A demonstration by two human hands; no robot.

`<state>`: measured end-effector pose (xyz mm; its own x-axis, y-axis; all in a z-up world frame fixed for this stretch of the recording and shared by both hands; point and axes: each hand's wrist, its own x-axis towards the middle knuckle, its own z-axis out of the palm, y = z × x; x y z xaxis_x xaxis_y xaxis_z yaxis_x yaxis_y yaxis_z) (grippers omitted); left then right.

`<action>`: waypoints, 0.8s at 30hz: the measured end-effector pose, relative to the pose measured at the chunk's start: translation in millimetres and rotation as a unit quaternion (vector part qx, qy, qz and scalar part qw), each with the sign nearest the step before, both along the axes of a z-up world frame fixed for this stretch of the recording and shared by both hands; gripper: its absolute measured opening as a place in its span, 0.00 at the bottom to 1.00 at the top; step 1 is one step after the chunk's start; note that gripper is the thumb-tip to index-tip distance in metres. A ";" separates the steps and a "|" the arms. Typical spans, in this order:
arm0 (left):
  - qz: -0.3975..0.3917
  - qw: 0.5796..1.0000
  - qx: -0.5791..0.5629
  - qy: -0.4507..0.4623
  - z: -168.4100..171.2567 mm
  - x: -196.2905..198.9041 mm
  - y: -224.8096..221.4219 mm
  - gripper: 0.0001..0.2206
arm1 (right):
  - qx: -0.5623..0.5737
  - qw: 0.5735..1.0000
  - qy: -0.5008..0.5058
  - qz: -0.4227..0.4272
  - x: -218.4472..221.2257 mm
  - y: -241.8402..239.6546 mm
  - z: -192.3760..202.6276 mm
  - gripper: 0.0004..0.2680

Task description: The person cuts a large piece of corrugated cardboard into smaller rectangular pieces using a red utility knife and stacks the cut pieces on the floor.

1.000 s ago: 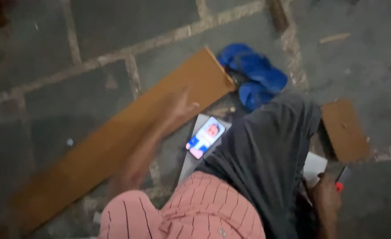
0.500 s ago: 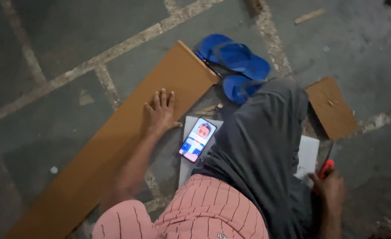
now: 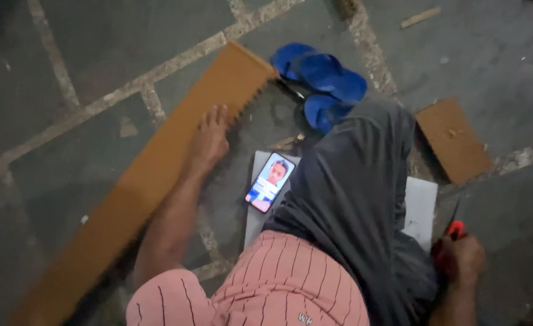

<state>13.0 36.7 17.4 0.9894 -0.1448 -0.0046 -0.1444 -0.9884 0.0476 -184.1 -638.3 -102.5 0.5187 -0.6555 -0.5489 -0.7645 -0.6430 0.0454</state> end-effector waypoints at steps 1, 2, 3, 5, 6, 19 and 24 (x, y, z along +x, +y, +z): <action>0.052 0.998 -0.026 -0.008 9.4 2.8 11.8 0.31 | -0.002 1.000 -0.029 -0.003 -1.7 -4.8 -1.8 0.18; 0.104 0.993 -0.052 -0.017 19.0 6.5 24.8 0.25 | -0.004 0.998 -0.058 -0.007 -1.6 -12.7 -1.7 0.18; 0.162 0.984 -0.060 -0.050 25.3 18.3 34.3 0.18 | 0.014 0.990 -0.121 -0.067 2.1 -17.5 -3.6 0.17; 0.191 0.968 -0.039 -0.156 39.6 36.9 63.1 0.13 | -0.016 0.957 -0.281 -0.066 6.1 -23.4 -7.5 0.17; 0.161 0.960 -0.010 -0.228 47.6 43.9 78.0 0.14 | -0.063 0.925 -0.374 -0.004 6.7 -19.2 -12.1 0.16; -0.131 0.923 0.041 -0.360 203.4 173.4 -40.3 0.34 | 0.005 0.956 -0.291 0.047 101.7 39.3 38.3 0.35; -0.268 0.887 0.035 -0.375 231.2 207.8 -144.3 0.25 | -0.044 0.947 -0.316 0.041 87.9 49.0 15.3 0.28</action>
